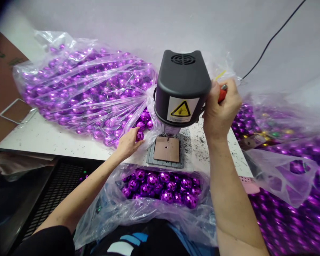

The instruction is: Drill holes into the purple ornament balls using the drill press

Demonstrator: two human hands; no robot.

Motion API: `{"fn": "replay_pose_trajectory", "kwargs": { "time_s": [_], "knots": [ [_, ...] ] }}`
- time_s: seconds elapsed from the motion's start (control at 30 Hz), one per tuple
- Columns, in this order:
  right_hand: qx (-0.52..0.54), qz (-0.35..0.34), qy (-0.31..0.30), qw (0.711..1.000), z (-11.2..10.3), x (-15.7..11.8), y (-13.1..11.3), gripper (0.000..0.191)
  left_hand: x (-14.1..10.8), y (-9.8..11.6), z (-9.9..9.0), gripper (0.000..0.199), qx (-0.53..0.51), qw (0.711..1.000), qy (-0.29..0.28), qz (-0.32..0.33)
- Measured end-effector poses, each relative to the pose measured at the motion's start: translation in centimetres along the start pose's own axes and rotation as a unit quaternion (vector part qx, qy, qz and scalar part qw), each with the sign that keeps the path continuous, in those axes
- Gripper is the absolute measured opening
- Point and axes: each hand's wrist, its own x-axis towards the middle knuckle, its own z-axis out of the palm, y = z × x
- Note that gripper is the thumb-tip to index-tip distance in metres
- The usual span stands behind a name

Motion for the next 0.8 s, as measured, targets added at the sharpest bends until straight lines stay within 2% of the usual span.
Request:
{"fn": "replay_pose_trajectory", "kwargs": {
  "time_s": [0.07, 0.13, 0.23, 0.33, 0.4, 0.47, 0.67, 0.73, 0.8],
  "knots": [
    [0.004, 0.001, 0.001, 1.0, 0.0, 0.0, 0.0, 0.066, 0.1, -0.1, -1.2, 0.054, -0.16, 0.984, 0.051, -0.054],
    [0.004, -0.003, 0.002, 1.0, 0.1, 0.0, 0.1, 0.066, 0.0, 0.3, -2.4, 0.057, -0.328, 0.939, 0.055, -0.088],
    [0.008, -0.003, 0.004, 1.0, 0.1, -0.1, 0.0, 0.067, -0.8, 1.9, -3.2, 0.056, -0.513, 0.852, -0.03, -0.098],
    [0.01, 0.0, 0.001, 1.0, 0.0, -0.2, -0.1, 0.067, -1.9, 3.6, -2.5, 0.057, -0.609, 0.77, -0.145, -0.122],
    [0.01, 0.001, -0.005, 1.0, 0.0, -0.2, -0.2, 0.066, -2.5, 4.4, -1.4, 0.061, -0.63, 0.742, -0.186, -0.134],
    [0.012, 0.005, -0.013, 1.0, -0.1, -0.3, -0.3, 0.064, -2.7, 5.0, -0.2, 0.061, -0.612, 0.758, -0.184, -0.131],
    [0.03, 0.002, -0.011, 0.999, -0.1, -0.3, 0.0, 0.063, -1.4, 5.7, 3.3, 0.054, -0.42, 0.902, -0.065, -0.073],
    [0.034, 0.003, -0.011, 0.999, 0.0, -0.3, 0.0, 0.062, -1.0, 6.0, 4.0, 0.05, -0.344, 0.937, -0.049, -0.042],
    [0.037, 0.004, -0.013, 0.999, 0.0, -0.3, 0.0, 0.062, -0.7, 6.4, 4.4, 0.049, -0.285, 0.958, -0.039, 0.001]
  ]
}}
